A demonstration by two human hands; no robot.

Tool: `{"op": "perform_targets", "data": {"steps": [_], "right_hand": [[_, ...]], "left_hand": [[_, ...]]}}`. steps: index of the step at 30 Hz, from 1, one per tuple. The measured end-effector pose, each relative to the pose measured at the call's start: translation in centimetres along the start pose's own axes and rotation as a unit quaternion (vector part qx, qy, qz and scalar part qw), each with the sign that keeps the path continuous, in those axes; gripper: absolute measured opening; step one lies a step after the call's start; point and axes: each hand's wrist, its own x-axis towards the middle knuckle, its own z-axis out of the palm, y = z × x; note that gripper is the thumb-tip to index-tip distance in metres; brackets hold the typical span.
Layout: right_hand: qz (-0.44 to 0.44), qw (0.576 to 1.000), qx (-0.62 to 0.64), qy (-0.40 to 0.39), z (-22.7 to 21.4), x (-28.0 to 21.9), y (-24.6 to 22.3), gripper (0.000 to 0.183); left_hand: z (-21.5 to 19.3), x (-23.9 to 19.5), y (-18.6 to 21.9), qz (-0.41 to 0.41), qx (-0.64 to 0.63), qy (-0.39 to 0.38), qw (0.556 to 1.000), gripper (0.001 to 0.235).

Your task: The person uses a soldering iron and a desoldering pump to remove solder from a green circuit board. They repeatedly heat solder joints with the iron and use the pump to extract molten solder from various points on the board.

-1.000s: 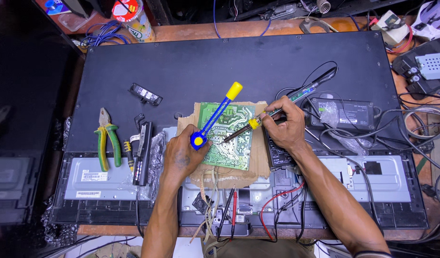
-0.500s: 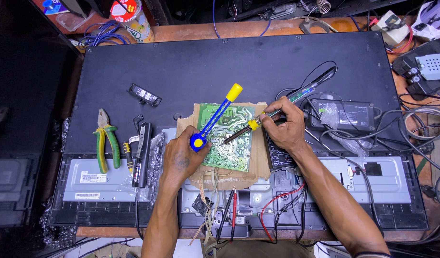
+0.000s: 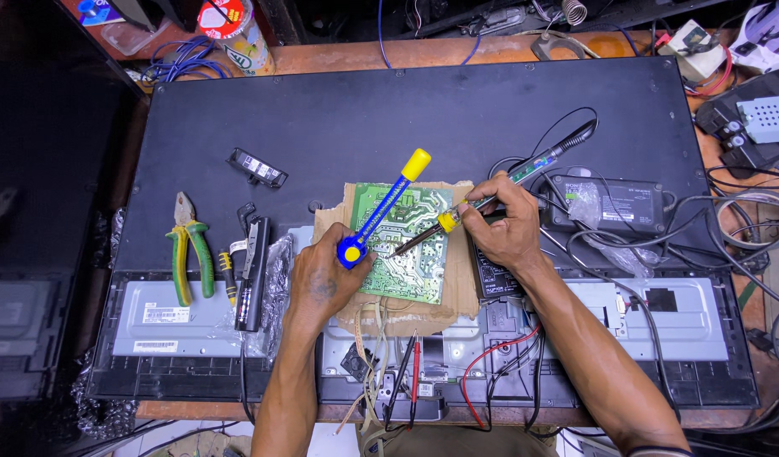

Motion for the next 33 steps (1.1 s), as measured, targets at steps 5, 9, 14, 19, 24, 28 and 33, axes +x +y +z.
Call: {"op": "perform_targets", "data": {"steps": [5,9,14,19,24,28,33], "right_hand": [[-0.001,1.0,-0.001,0.003,0.1,-0.1,0.1,0.013],[0.004,1.0,-0.001,0.004,0.1,-0.1,0.1,0.013],[0.011,1.0,0.007,0.004,0.1,-0.2,0.1,0.013],[0.015,1.0,0.009,0.007,0.1,-0.1,-0.1,0.013],[0.031,1.0,-0.001,0.004,0.1,-0.1,-0.6,0.013],[0.031,0.999,-0.009,0.007,0.2,-0.1,-0.7,0.013],[0.055,0.998,-0.018,0.007,0.2,0.1,-1.2,0.014]], "left_hand": [[0.0,-0.1,0.1,-0.003,0.001,-0.002,1.0,0.027],[0.1,-0.1,0.0,0.0,0.005,0.002,1.0,0.027],[0.5,-0.2,-0.2,-0.003,0.011,0.004,1.0,0.026],[0.7,0.0,-0.4,-0.004,0.022,0.005,1.0,0.028],[0.5,0.0,-0.1,-0.009,0.031,-0.005,0.999,0.026],[0.2,0.0,0.2,-0.011,0.023,-0.004,1.0,0.027],[0.5,0.0,0.3,-0.014,0.022,-0.005,1.0,0.028]]}}
